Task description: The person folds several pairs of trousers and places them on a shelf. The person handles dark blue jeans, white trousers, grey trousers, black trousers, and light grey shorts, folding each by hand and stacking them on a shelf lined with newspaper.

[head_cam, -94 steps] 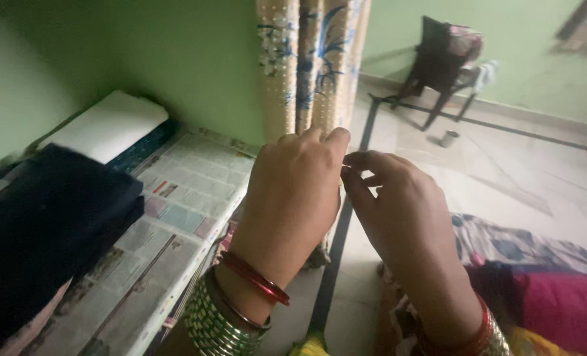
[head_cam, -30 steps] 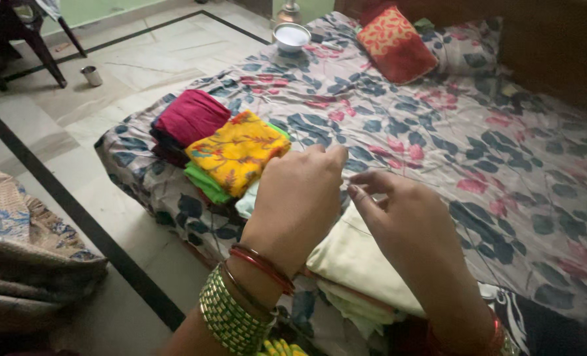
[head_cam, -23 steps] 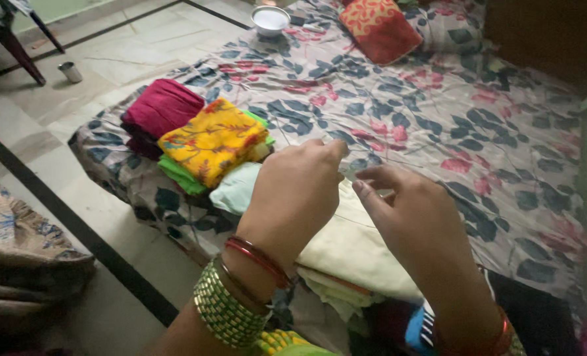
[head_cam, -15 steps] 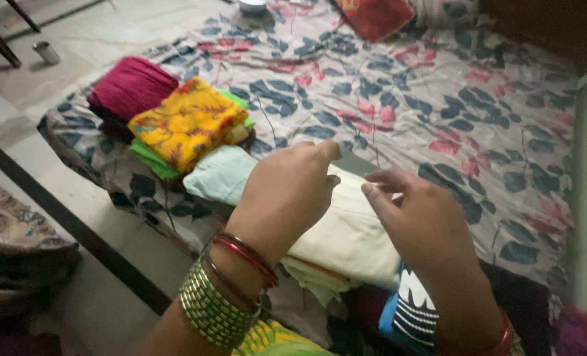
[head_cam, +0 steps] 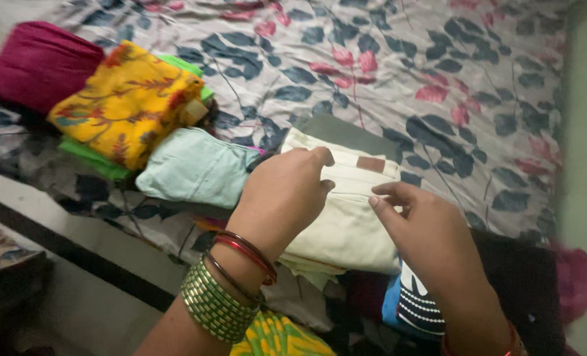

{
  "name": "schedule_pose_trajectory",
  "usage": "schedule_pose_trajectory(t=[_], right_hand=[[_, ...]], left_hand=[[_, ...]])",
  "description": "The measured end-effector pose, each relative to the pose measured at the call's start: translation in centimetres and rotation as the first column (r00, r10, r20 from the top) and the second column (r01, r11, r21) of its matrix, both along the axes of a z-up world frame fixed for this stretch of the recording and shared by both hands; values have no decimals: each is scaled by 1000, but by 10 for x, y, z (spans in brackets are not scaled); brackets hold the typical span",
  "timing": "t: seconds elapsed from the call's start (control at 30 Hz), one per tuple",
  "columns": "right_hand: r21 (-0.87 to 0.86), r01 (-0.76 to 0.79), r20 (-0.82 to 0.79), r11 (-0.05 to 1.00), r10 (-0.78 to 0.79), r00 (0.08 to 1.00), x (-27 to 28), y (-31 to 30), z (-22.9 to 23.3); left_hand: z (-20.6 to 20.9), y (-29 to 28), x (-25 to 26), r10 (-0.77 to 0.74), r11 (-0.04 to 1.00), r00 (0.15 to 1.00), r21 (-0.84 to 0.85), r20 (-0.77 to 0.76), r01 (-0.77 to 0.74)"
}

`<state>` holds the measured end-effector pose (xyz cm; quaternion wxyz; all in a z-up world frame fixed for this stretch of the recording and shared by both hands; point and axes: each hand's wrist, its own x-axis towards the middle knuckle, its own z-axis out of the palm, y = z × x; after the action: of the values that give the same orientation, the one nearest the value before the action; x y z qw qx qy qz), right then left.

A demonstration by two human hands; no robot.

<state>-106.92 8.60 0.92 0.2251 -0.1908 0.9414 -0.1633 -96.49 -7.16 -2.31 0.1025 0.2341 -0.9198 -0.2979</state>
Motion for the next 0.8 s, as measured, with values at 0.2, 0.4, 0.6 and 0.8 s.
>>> schedule_pose_trajectory(t=[0.2,0.4,0.6,0.8], right_hand=[[-21,-60,-35,998,59,998,-15,-5,-55],[45,17,49,999,-20,999,-21,-4,-112],[119,-13,2,993,13,1000,-35,12,-166],[234,26,-83,972,-7,997,-46,36,-219]], left_hand=[[-48,-26,-25,-55,997,997,65,51,51],[-93,-40,-43,-93,987,988,141,126,75],[-135,-44,-52,-105,978,972,199,211,63],[-169,-45,-50,-60,973,922,230,383,-33]])
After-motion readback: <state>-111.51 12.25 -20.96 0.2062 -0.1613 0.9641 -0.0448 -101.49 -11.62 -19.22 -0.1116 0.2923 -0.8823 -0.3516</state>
